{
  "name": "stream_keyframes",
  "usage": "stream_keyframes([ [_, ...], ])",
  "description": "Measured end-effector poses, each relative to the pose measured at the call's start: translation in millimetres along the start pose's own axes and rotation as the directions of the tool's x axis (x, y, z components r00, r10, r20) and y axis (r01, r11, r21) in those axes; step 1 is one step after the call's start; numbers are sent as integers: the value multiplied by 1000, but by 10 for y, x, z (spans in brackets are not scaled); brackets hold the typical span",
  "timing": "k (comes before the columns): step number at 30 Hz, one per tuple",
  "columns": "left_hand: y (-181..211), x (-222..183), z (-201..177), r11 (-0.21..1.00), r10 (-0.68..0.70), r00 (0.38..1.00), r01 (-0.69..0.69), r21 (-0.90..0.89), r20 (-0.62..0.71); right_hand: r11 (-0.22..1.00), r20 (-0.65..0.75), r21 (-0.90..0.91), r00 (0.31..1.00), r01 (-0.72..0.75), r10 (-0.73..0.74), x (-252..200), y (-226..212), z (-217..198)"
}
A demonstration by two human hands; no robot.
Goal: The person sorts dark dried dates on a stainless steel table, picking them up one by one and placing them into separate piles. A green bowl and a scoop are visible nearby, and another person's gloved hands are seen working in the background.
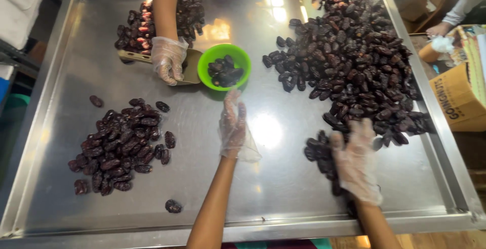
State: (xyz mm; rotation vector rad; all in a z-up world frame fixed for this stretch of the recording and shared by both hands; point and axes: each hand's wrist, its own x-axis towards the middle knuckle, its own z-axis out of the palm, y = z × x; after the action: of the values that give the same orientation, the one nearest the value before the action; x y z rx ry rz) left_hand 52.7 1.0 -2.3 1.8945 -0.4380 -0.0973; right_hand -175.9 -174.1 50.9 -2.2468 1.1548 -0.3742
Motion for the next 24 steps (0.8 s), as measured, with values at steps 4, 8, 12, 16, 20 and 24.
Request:
stream_keyframes([
  [4,-49,1,-59,994,42,998,-46,-100,-40,986,267,65,949,155,-167,-144,-547,212],
  [8,-128,95,-87,895,22,999,-30,-445,-23,920,21,-28,920,392,-391,-310,-438,131],
  [12,-368,124,11,861,10,999,-31,-508,-43,932,-46,356,996,-61,83,-351,-246,-462],
  [16,-119,97,-78,914,22,999,-37,-403,-41,968,99,-112,966,-226,237,-563,918,-358],
  [20,0,30,-116,962,-6,999,14,-272,32,774,139,-556,885,-303,445,-571,842,-146],
  [24,48,27,-104,970,-37,997,51,-237,62,869,207,-403,897,-285,390,-696,-861,-29],
])
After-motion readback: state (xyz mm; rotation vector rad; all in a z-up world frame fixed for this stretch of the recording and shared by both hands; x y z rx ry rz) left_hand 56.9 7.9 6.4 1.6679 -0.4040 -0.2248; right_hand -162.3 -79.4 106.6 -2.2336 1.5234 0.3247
